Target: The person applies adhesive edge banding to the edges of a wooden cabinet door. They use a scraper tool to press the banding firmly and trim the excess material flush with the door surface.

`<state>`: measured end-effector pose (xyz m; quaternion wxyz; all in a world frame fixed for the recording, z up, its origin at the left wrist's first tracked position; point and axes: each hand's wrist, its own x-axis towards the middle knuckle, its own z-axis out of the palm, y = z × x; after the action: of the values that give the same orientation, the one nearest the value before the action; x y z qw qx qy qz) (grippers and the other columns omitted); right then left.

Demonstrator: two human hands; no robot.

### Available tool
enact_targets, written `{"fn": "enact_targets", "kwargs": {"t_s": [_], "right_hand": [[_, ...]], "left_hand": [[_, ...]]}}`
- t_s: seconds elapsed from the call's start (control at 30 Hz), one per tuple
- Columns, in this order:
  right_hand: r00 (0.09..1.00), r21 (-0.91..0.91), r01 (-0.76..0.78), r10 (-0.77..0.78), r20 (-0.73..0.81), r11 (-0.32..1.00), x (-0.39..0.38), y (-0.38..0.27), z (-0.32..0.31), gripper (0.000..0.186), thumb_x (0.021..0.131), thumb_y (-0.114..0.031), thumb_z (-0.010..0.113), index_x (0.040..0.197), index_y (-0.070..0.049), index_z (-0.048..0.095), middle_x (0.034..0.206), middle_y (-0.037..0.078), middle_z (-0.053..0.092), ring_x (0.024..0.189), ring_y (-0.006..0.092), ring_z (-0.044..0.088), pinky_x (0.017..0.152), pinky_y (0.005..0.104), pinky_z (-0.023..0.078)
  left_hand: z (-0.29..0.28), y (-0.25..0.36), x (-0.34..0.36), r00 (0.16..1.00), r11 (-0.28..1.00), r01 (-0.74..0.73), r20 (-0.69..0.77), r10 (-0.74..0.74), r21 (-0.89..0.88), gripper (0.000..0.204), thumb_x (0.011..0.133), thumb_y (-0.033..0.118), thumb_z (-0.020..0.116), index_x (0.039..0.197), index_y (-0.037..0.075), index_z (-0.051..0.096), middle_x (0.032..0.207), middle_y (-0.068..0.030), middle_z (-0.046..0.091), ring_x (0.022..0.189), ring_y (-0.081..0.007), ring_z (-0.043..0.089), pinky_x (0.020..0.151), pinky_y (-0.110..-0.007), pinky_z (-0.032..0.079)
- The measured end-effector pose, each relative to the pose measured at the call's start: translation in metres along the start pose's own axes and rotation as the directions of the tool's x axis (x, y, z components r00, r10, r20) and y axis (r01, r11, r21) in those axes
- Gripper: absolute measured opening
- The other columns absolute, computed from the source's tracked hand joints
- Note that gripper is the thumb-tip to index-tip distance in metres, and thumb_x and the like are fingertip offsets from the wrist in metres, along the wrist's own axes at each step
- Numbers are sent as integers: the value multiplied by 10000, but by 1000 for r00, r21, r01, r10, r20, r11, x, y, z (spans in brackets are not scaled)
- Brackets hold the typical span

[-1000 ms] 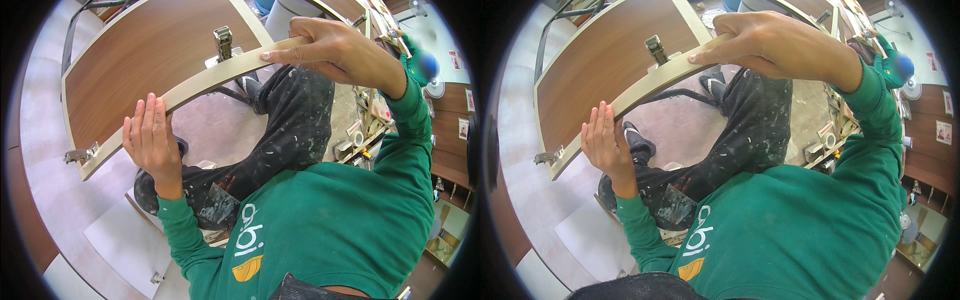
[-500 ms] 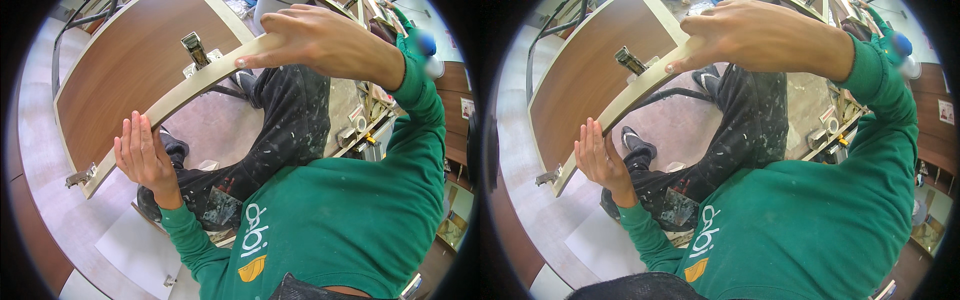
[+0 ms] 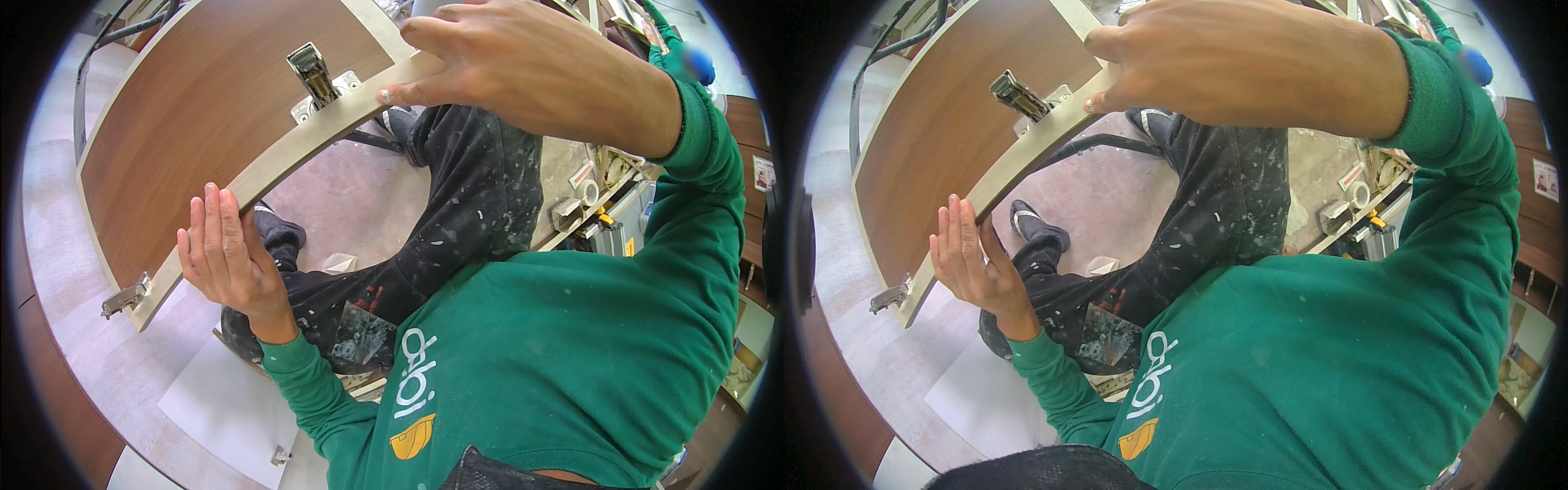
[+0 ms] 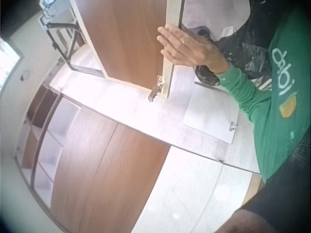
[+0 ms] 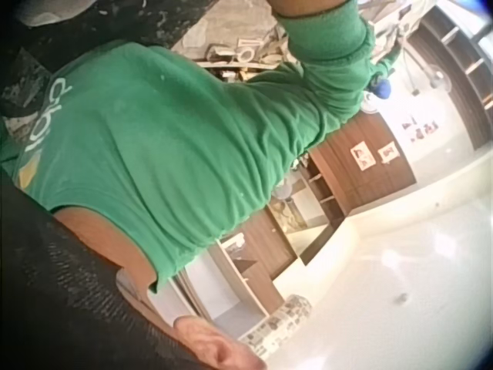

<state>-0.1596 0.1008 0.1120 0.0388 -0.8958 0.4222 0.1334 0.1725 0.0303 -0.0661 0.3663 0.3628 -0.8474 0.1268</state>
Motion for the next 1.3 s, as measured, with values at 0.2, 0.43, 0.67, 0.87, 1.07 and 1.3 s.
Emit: {"fn": "enact_targets", "kwargs": {"t_s": [0.2, 0.43, 0.67, 0.87, 1.07, 1.3], "right_hand": [[997, -40, -23, 26, 75, 999, 4, -2, -6, 244, 971, -92, 594, 1143, 77, 631, 968, 155, 576, 776, 224, 662, 717, 342, 571], [998, 28, -14, 12, 64, 1000, 3, -2, -6, 255, 959, -79, 613, 1152, 84, 646, 953, 151, 581, 781, 228, 669, 715, 346, 579], [999, 17, -33, 33, -24, 999, 3, -3, 7, 250, 947, -74, 635, 1141, 80, 665, 959, 158, 595, 779, 226, 676, 710, 335, 590], [996, -11, -18, 19, 89, 1000, 5, -4, -9, 211, 953, -89, 632, 1077, 78, 665, 945, 155, 589, 757, 221, 669, 693, 332, 580], [999, -10, -35, 35, 21, 999, 4, -4, 5, 187, 961, -93, 623, 1034, 75, 660, 931, 146, 582, 740, 217, 661, 679, 341, 568], [999, 5, -8, 8, 40, 1000, 5, -4, -5, 175, 956, -85, 623, 1015, 76, 662, 927, 151, 585, 740, 220, 662, 681, 347, 569]], "left_hand": [[0, -1, -2, 1000, 1000, 6, 0, -6, 13, 340, 946, 168, 747, 1285, 182, 730, 1326, -3, 734, 1299, -186, 647, 1164, -417, 424], [2, -1, -3, 1000, 1000, 12, -1, -12, 14, 350, 937, 160, 755, 1284, 200, 729, 1325, 9, 734, 1305, -171, 641, 1176, -407, 422], [2, -2, -4, 1000, 1000, 13, -1, -13, 15, 349, 943, 154, 748, 1287, 209, 728, 1327, 12, 733, 1315, -171, 634, 1184, -404, 419], [1, -1, -2, 1000, 999, 12, 3, -12, 45, 329, 919, 199, 765, 1247, 190, 753, 1286, 3, 755, 1267, -187, 662, 1167, -388, 429], [2, -1, -3, 1000, 999, 11, 2, -11, 45, 346, 915, 196, 768, 1260, 193, 745, 1293, 4, 751, 1270, -183, 659, 1171, -387, 424], [2, -2, -4, 1000, 999, 7, 1, -7, 53, 342, 930, 201, 756, 1271, 191, 740, 1296, 8, 749, 1266, -181, 660, 1171, -385, 422]]}}
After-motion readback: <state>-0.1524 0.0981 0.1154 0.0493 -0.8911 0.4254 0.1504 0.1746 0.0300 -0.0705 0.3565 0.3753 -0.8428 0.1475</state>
